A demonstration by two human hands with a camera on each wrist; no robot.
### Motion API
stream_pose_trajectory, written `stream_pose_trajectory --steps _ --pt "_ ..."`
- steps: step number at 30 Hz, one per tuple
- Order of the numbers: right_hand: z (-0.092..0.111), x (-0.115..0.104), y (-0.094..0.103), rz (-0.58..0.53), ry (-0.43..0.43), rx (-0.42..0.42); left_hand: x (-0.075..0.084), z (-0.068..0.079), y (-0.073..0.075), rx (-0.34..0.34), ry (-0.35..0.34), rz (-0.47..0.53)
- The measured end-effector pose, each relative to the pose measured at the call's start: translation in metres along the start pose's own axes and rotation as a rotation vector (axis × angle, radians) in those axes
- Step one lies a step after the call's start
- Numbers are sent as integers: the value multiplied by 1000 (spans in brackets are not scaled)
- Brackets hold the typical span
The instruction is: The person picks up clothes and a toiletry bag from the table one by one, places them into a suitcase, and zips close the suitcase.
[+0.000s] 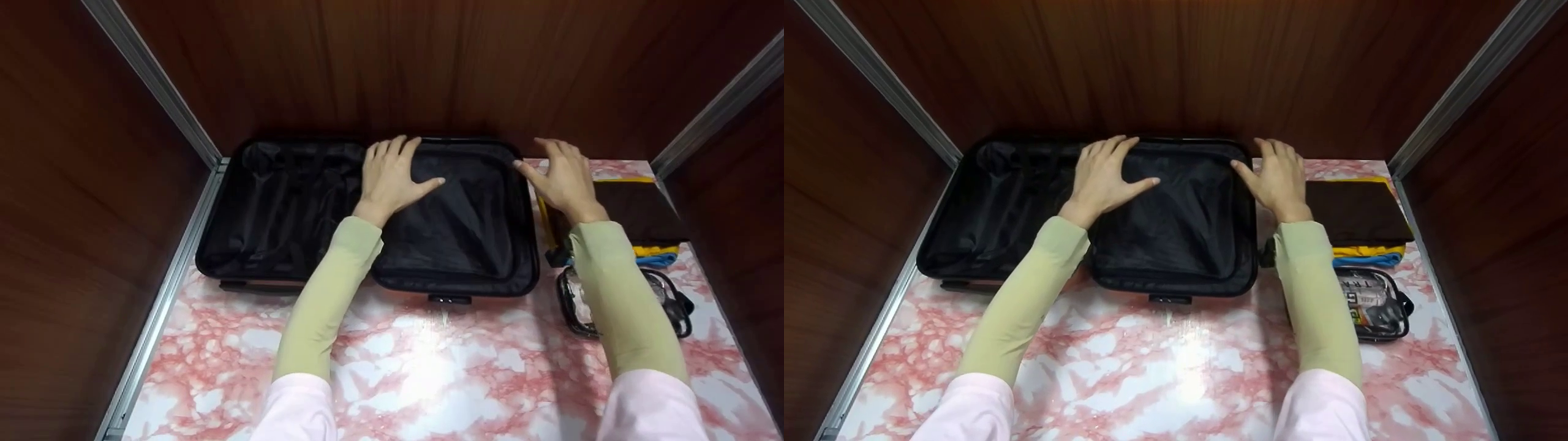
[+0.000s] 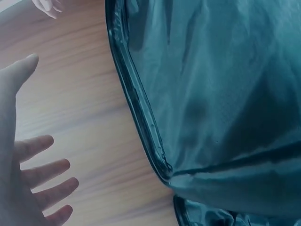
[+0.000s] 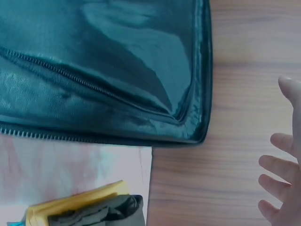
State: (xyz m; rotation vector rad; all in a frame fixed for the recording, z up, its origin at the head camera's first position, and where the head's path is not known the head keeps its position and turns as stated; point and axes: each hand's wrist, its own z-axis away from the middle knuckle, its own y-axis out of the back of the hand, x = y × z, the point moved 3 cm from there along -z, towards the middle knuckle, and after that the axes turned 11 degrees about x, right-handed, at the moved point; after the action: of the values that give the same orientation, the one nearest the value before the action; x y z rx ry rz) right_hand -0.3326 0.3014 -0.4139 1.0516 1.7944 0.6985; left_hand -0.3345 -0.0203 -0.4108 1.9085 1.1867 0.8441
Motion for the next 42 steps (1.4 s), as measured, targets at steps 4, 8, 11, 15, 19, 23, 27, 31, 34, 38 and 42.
stream_pose_trajectory --steps 4,8,11,15,19,23,27,31,34,38,42 --pt "6 8 9 -17 -2 38 9 2 0 25 -18 31" --pt "11 17 18 -28 -14 68 21 5 0 52 -30 71" --pt "16 25 22 -37 -31 78 30 8 -1 70 -36 110" --pt "23 33 26 -48 -51 88 42 15 -5 73 -40 153" --pt "31 37 32 -63 -70 112 51 22 -9 59 -24 197" --pt "40 38 38 -85 -78 148 60 30 -13 55 -17 236" --pt "51 41 43 -95 -70 183 71 38 -15 66 -33 271" --pt "63 49 48 -89 -101 182 82 47 -19 70 -52 298" --pt "73 56 53 -83 -139 175 90 53 -22 69 -67 318" --pt "88 65 59 -80 -180 172 99 60 -26 59 -80 340" --pt "103 77 65 -76 -222 155 106 66 -30 40 -98 347"
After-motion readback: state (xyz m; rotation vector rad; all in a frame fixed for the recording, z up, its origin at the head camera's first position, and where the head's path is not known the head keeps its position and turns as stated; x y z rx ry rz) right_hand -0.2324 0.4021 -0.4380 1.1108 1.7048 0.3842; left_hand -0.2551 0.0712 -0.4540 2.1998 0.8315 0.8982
